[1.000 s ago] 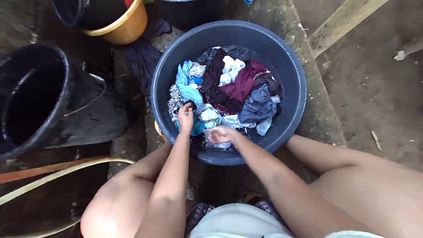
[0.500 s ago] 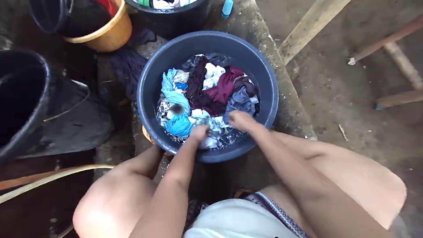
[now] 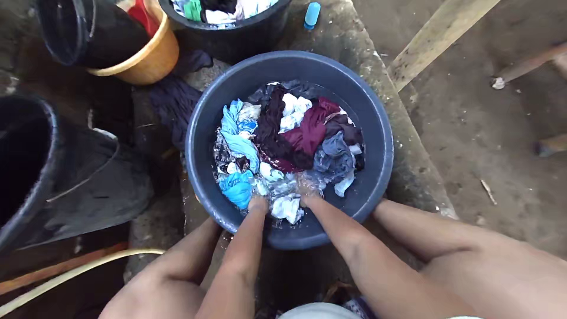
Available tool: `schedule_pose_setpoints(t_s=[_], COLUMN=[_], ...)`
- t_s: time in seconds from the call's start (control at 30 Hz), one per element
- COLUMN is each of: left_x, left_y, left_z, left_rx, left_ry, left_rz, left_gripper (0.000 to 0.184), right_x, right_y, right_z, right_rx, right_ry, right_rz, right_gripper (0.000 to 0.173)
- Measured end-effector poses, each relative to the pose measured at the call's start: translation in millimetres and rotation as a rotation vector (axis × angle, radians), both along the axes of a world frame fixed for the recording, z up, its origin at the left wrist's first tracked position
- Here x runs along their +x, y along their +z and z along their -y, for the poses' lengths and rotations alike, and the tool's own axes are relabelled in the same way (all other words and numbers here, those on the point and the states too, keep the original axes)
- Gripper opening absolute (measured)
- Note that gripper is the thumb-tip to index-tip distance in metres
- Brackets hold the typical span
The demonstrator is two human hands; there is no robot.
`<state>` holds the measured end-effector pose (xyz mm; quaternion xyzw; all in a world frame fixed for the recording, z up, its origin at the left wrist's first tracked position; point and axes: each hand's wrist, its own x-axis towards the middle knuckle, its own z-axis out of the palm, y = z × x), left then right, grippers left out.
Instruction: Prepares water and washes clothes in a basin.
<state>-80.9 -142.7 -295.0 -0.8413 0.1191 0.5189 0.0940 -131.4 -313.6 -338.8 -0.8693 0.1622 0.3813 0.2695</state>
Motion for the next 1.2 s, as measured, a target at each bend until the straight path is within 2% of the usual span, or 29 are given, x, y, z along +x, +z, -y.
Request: schedule_pose_setpoints(t_s=[0.07,0.13,0.2,0.3,0.4,0.43,0.5,0.6,0.7,0.77,0.83,0.9,1.0,1.1,1.17,1.2], left_x=[-4,-6,-2,5,13,17,26,31,25,18,12,11,21,32,34,34], left_y=[5,11,20,42,76,93,142,246,326,367,393,395,358,279,208,166], left_z=[1,-1,-2,-5,1,3,2,2,-3,-7,-13,-15,-17,-17,-9,-4], left_rx=[0.015,-0.006,-0.112,-0.411,-0.647,-0.72,-0.882,-1.052,-1.282,-1.464,-1.592,-1.682,-1.652,-1.306,-1.02,-0.903], left_ry=[-0.041,-0.062,-0.075,0.147,0.437,0.495,0.502,0.35,0.257,0.219,0.166,0.125,0.197,0.32,0.297,0.24], left_rz=[-0.031,-0.062,-0.051,0.029,0.162,0.198,0.277,0.368,0.446,0.455,0.432,0.367,0.152,-0.049,-0.076,-0.085], left_gripper=[0.047,0.05,0.047,0.046,0.047,0.046,0.044,0.039,0.033,0.028,0.027,0.027,0.026,0.05,0.058,0.059], right_x=[-2,-6,-4,-25,-38,-35,-25,-5,20,36,53,72,87,80,71,64], right_y=[10,34,49,51,51,59,87,139,200,250,287,293,278,234,192,168], right_z=[-5,-8,-6,-5,-18,-22,-21,-4,17,31,50,73,88,69,43,30], right_rx=[-0.021,-0.016,0.059,0.322,0.231,0.187,0.187,0.245,0.205,0.156,0.08,-0.002,-0.132,-0.157,-0.083,-0.018], right_ry=[0.018,0.202,0.215,0.065,0.297,0.368,0.384,0.268,0.249,0.203,0.146,0.096,0.03,-0.01,0.107,0.218], right_rz=[0.018,-0.065,-0.091,-0.209,-0.186,-0.157,-0.081,0.063,0.242,0.359,0.465,0.596,0.631,0.686,0.801,0.84], right_gripper=[0.07,0.066,0.054,0.063,0.06,0.055,0.053,0.046,0.034,0.032,0.034,0.033,0.035,0.039,0.042,0.049])
